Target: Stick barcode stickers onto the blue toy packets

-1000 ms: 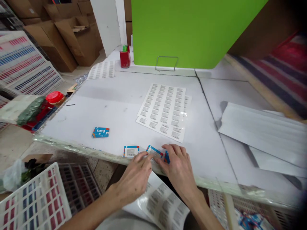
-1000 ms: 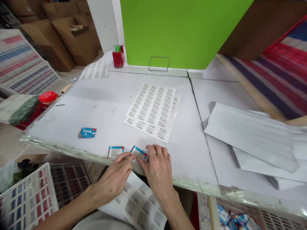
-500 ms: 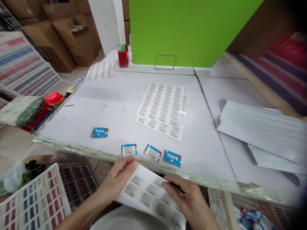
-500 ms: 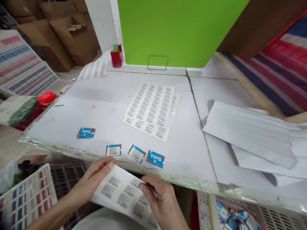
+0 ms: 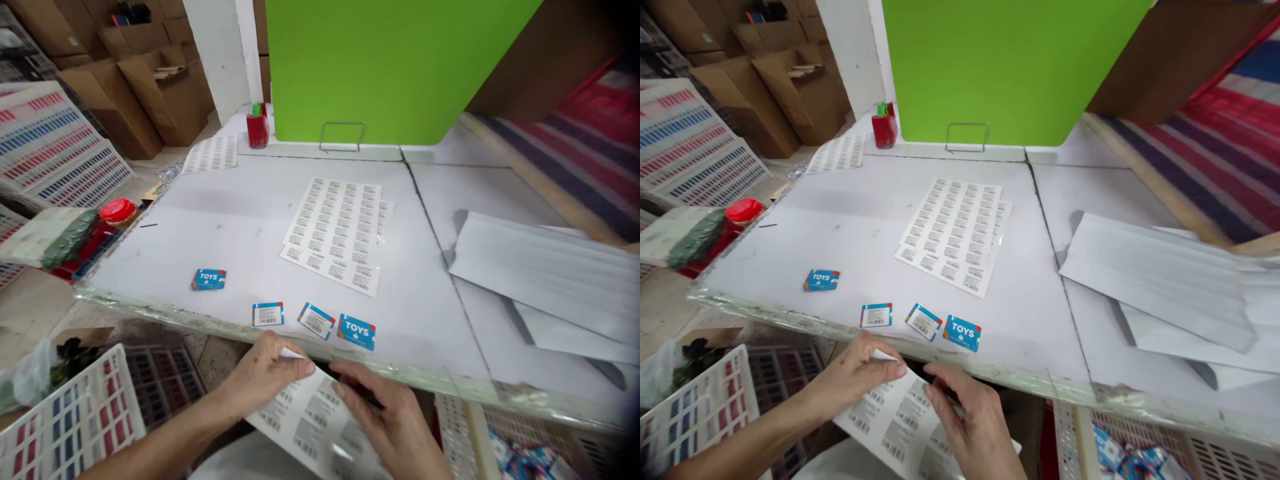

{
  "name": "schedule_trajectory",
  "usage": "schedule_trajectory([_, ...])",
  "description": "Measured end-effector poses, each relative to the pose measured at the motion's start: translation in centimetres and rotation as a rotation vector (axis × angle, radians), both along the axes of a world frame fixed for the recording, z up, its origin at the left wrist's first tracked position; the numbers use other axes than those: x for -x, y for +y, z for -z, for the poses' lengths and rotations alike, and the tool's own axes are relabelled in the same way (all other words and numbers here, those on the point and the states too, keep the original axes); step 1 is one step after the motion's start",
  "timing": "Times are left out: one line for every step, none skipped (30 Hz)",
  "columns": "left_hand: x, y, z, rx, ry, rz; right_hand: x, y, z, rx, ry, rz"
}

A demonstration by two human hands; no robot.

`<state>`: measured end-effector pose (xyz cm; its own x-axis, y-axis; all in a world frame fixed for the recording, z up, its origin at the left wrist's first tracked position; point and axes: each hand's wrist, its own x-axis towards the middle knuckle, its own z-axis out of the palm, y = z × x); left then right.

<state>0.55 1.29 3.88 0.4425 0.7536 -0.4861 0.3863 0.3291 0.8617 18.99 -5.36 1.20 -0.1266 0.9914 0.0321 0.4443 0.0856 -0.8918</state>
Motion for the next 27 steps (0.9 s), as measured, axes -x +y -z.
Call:
schedule_trajectory([-0.1,-0.1,0.0,-0.052,0.001,0.015,0.2,0.0,0.1,-0.039,0.011,0.024])
schedule_trajectory([-0.3,-0.2,0.0,-0.103,0.003,0.027,0.3,0.0,0.1,-0.077,0.020,0.042])
schedule_trajectory([-0.4,-0.3,-0.1,-0.149,0.005,0.032,0.5,0.0,0.1,-0.110,0.028,0.048])
schedule_trajectory([-0.5,-0.4,-0.1,-0.185,0.008,0.035,0.7,0.0,0.1,-0.138,0.032,0.043])
schedule_trajectory([-0.6,-0.4,-0.2,-0.212,0.010,0.040,0.8,0.1,0.2,-0.161,0.030,0.036])
schedule_trajectory([-0.7,-0.5,-0.3,-0.232,0.013,0.048,0.9,0.1,0.3,-0.178,0.024,0.028])
schedule_trajectory([-0.8,-0.5,-0.3,-0.246,0.018,0.055,1.0,0.1,0.5,-0.200,0.013,0.021])
schedule_trajectory([-0.9,-0.6,-0.3,-0.253,0.025,0.058,1.1,0.1,0.7,-0.231,-0.004,0.023])
schedule_trajectory([-0.9,-0.7,-0.3,-0.257,0.040,0.044,1.2,0.0,1.0,-0.274,-0.027,0.038])
schedule_trajectory([-1.0,-0.7,-0.2,-0.259,0.063,0.012,1.3,0.0,1.3,-0.325,-0.053,0.059])
schedule_trajectory([-1.0,-0.8,-0.1,-0.260,0.085,-0.022,1.3,-0.1,1.6,-0.376,-0.080,0.082])
schedule_trajectory([-1.0,-0.9,0.1,-0.259,0.102,-0.051,1.4,-0.2,1.7,-0.418,-0.107,0.095])
schedule_trajectory([-0.9,-0.9,0.3,-0.256,0.111,-0.066,1.4,-0.3,1.8,-0.450,-0.129,0.098])
schedule_trajectory([-0.9,-1.0,0.6,-0.252,0.113,-0.072,1.5,-0.4,1.8,-0.466,-0.144,0.085])
schedule_trajectory([-0.9,-1.0,0.8,-0.249,0.111,-0.077,1.5,-0.5,1.7,-0.475,-0.154,0.065])
schedule_trajectory([-0.8,-1.1,1.0,-0.247,0.106,-0.085,1.4,-0.6,1.6,-0.484,-0.163,0.057])
schedule_trajectory([-0.8,-1.1,1.1,-0.248,0.101,-0.106,1.4,-0.7,1.5,-0.491,-0.172,0.068])
schedule_trajectory([-0.8,-1.2,1.2,-0.247,0.094,-0.134,1.2,-0.8,1.5,-0.493,-0.185,0.090])
schedule_trajectory([-0.7,-1.2,1.3,-0.242,0.083,-0.157,1.1,-0.9,1.6,-0.492,-0.203,0.120])
schedule_trajectory([-0.7,-1.3,1.4,-0.228,0.069,-0.173,0.9,-1.0,1.9,-0.484,-0.225,0.143])
schedule_trajectory([-0.7,-1.4,1.4,-0.207,0.056,-0.183,0.7,-1.1,2.3,-0.478,-0.250,0.156])
schedule_trajectory([-0.7,-1.5,1.5,-0.182,0.052,-0.194,0.5,-1.2,2.8,-0.476,-0.277,0.156])
schedule_trajectory([-0.7,-1.5,1.5,-0.159,0.057,-0.209,0.3,-1.3,3.3,-0.478,-0.304,0.143])
schedule_trajectory([-0.6,-1.6,1.6,-0.138,0.071,-0.224,0.1,-1.4,3.8,-0.497,-0.328,0.126])
schedule_trajectory([-0.6,-1.6,1.7,-0.118,0.088,-0.234,0.0,-1.6,4.3,-0.521,-0.346,0.111])
schedule_trajectory([-0.6,-1.7,1.8,-0.103,0.108,-0.244,-0.1,-1.7,4.5,-0.547,-0.358,0.098])
schedule_trajectory([-0.5,-1.6,2.0,-0.094,0.129,-0.252,-0.1,-1.9,4.5,-0.572,-0.362,0.090])
